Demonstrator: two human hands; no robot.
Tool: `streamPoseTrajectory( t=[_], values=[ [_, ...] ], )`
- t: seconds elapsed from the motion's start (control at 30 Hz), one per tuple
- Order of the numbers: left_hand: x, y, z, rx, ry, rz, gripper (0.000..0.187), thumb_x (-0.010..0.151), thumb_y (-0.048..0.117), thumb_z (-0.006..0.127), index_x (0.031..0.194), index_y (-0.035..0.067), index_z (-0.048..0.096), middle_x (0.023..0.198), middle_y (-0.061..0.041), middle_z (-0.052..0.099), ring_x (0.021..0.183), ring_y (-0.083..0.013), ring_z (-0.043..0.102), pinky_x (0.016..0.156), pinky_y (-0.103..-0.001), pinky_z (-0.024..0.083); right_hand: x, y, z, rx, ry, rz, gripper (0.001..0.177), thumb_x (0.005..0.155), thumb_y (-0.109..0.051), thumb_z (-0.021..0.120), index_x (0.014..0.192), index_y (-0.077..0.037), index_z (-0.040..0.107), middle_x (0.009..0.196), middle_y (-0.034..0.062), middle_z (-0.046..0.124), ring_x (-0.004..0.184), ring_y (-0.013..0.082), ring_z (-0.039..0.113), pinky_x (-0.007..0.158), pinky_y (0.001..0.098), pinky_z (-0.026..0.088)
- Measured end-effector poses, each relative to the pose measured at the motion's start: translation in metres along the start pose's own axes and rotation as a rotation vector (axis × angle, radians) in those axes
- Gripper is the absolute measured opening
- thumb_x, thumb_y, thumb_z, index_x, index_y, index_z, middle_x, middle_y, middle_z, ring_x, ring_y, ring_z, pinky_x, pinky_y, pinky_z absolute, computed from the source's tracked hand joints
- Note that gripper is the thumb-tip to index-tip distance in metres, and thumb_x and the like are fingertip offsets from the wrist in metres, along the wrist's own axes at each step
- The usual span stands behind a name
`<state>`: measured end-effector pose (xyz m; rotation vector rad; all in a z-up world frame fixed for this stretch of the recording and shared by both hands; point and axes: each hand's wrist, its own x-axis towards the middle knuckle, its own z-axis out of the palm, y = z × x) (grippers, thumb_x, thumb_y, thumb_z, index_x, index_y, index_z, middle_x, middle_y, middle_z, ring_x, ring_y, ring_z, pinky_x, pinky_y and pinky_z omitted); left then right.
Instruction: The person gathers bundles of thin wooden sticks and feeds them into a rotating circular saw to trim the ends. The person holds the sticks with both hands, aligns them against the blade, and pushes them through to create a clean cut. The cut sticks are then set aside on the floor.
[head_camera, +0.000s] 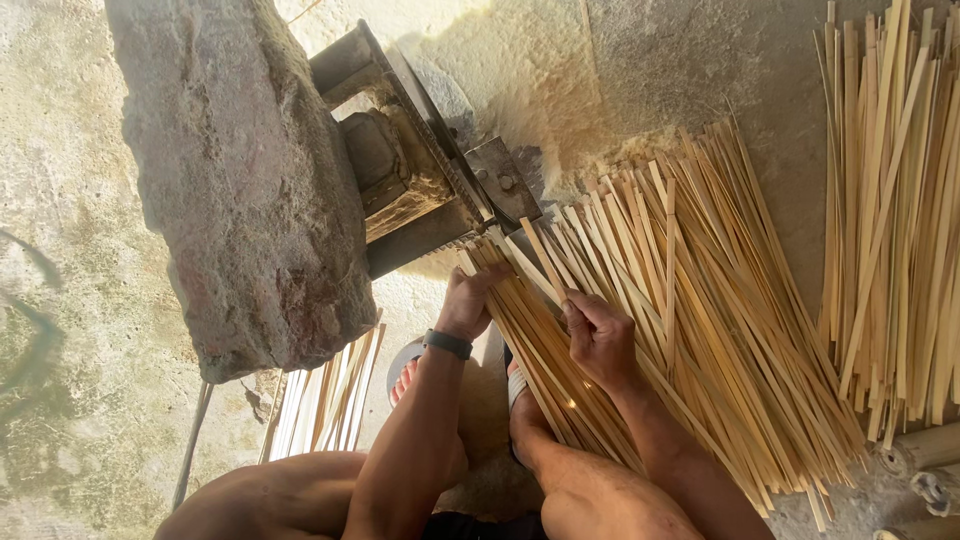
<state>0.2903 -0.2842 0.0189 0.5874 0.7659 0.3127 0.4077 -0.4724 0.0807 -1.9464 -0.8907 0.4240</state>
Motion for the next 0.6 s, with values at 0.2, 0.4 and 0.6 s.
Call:
streamPoseTrajectory(
  t=[0.2,0.4,0.6],
  values=[
    [-0.012,0.016,0.000,-0.166,-0.177,-0.067,0.044,0.084,0.007,0.067,0.124,-0.011,0.068,0.108,-0.025,0.076,0.091,-0.0283,0.076,0.083,-0.039,0.064,0.007,0.016,0.004,-0.224,-0.124,-0.149,0.030,0.103,-0.016,0.057,0.116,0.007,0.072,0.083,0.0185,0.075,0.058,0.0197,0.069,0.049,0.0297,0.057],
    [-0.008,0.010,0.000,-0.017,-0.068,-0.014,0.030,0.092,0.003,0.072,0.116,-0.014,0.070,0.107,-0.021,0.075,0.094,-0.0272,0.076,0.085,-0.040,0.065,0.032,0.015,0.039,-0.161,-0.033,-0.210,0.027,0.106,-0.013,0.055,0.109,0.008,0.071,0.086,0.0204,0.071,0.068,0.0221,0.070,0.054,0.0297,0.060],
    [0.006,-0.005,-0.008,-0.059,-0.035,0.070,0.023,0.092,0.005,0.074,0.112,-0.007,0.070,0.105,-0.014,0.076,0.091,-0.0206,0.075,0.081,-0.036,0.064,0.057,0.000,0.061,-0.180,-0.097,-0.157,0.021,0.105,-0.011,0.055,0.094,0.003,0.067,0.065,0.0112,0.062,0.051,0.0190,0.060,0.043,0.0320,0.049]
  ],
)
